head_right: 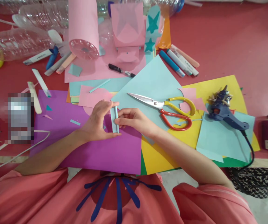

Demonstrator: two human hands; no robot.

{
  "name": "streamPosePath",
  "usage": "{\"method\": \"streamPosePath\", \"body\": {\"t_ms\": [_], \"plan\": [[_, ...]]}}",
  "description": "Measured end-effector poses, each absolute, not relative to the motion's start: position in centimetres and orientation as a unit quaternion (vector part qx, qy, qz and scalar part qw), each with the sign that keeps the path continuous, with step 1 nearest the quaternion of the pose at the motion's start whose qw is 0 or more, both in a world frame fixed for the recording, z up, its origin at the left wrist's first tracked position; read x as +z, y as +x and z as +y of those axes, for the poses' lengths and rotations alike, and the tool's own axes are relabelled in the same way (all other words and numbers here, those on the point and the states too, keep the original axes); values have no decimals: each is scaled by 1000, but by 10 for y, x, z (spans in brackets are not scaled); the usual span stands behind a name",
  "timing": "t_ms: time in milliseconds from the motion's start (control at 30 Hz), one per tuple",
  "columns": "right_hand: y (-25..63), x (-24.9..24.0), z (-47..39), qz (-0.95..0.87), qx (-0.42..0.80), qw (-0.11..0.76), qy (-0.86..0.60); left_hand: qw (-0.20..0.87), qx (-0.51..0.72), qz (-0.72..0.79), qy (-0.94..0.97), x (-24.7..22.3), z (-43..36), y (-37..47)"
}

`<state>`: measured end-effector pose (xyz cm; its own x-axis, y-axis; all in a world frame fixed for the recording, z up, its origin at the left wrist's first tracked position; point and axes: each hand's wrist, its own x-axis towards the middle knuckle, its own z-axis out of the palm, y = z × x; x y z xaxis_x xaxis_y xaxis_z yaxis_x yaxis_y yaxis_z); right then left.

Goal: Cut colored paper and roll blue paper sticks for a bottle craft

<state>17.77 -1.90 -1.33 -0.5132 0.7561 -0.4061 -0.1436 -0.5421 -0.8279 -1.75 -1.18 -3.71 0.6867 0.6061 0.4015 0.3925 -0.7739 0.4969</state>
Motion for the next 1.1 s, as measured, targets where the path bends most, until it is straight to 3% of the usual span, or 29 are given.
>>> {"method": "streamPosePath", "body": {"t_ms": [500, 733, 867, 1100], "plan": [[179, -19, -16, -364, 796, 309, -372, 218, 295, 256, 894, -38, -10, -18], [176, -26, -19, -301, 789, 391, -366, 357, 340, 306, 814, -39, -10, -16], [174, -27, -20, -286, 765, 443, -371, 445, 307, 338, 770, -29, -12, -13], [170, -27, -25, -321, 721, 440, -428, 494, 362, 440, 657, -26, -6, -15]]}}
